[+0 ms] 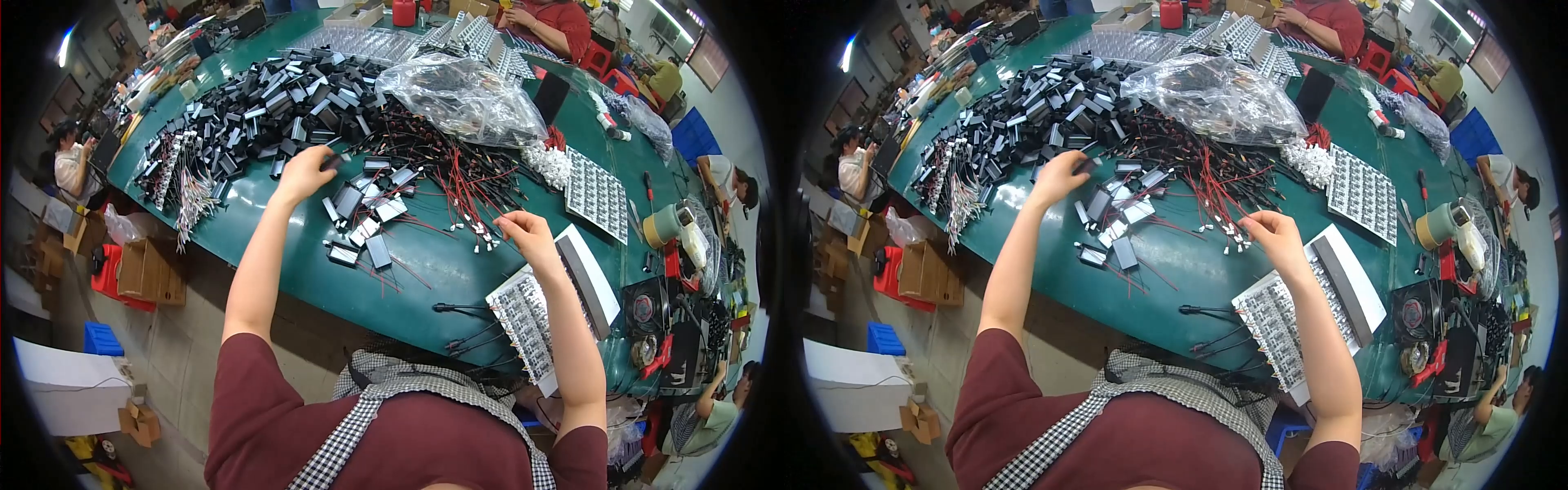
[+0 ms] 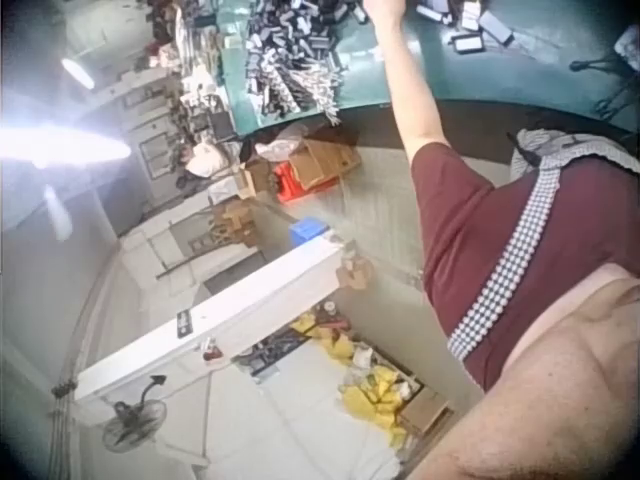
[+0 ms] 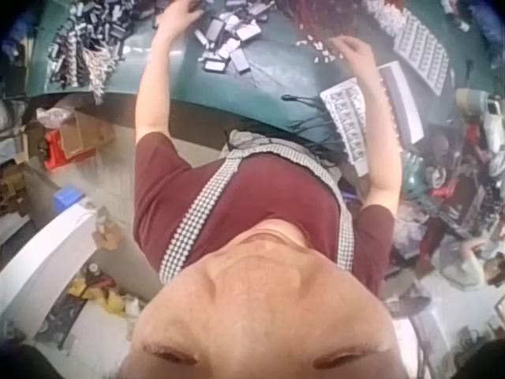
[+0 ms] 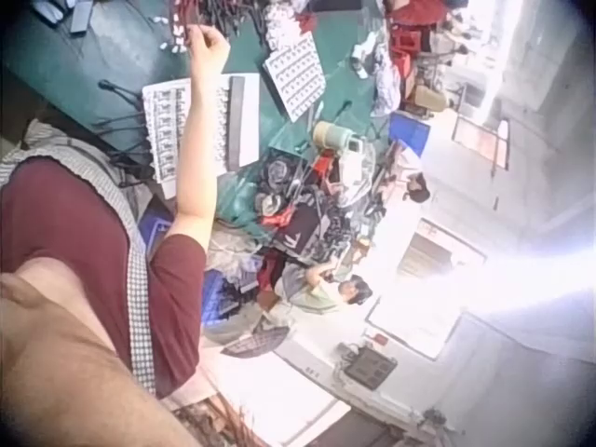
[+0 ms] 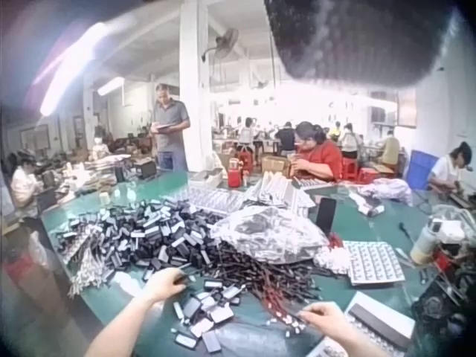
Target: The person assembles wiring harnesses by hand, inserting wires and connectors into small plastic housings for electronic devices.
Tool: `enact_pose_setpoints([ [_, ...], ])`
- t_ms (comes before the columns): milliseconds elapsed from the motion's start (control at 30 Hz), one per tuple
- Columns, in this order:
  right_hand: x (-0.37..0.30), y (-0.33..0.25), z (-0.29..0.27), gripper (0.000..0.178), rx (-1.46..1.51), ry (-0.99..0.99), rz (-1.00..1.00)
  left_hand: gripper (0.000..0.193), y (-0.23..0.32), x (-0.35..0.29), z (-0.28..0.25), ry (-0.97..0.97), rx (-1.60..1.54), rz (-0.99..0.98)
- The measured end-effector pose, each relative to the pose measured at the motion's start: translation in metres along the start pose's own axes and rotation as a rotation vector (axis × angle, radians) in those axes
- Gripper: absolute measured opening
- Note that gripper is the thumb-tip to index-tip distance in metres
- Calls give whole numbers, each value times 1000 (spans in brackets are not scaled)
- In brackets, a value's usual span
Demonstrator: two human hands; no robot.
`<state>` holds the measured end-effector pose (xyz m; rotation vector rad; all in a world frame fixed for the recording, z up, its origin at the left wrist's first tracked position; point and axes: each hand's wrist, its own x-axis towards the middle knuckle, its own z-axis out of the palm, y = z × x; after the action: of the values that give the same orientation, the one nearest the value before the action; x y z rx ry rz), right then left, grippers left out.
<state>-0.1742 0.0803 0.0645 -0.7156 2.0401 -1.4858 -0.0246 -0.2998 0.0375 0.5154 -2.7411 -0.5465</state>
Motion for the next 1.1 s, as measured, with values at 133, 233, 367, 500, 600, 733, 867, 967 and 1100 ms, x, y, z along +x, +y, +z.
enact_pose_setpoints([
  [133, -7, -12, 1, 17, 19, -34, 12, 37, -28, -15, -30, -54, -470, -447],
  [233, -7, -13, 1, 17, 28, -44, 7, 40, -29, -35, -35, -105, -283, -567],
  [367, -3, -7, 4, 18, 55, -87, -20, 46, -12, -82, -10, 69, -104, -574],
  [500, -2, -22, 6, 18, 33, -64, -94, 44, 20, -96, -10, -53, -511, -608],
  [600, -1, -24, 5, 16, 11, -26, -145, 43, 36, -101, -5, -144, -706, -640],
  [733, -2, -22, -1, 16, -18, -10, -263, 40, 33, -96, -10, -133, -506, -592],
  [867, -5, -20, -7, 19, 119, -72, -94, 50, -6, -72, -7, 244, -7, -511],
  [967, -2, -26, 2, 22, 265, -53, -36, 63, -58, -51, -5, 327, 276, -510],
  [1100, 7, -15, 0, 25, 395, -22, 35, 52, -60, -24, 8, 300, 389, -549],
])
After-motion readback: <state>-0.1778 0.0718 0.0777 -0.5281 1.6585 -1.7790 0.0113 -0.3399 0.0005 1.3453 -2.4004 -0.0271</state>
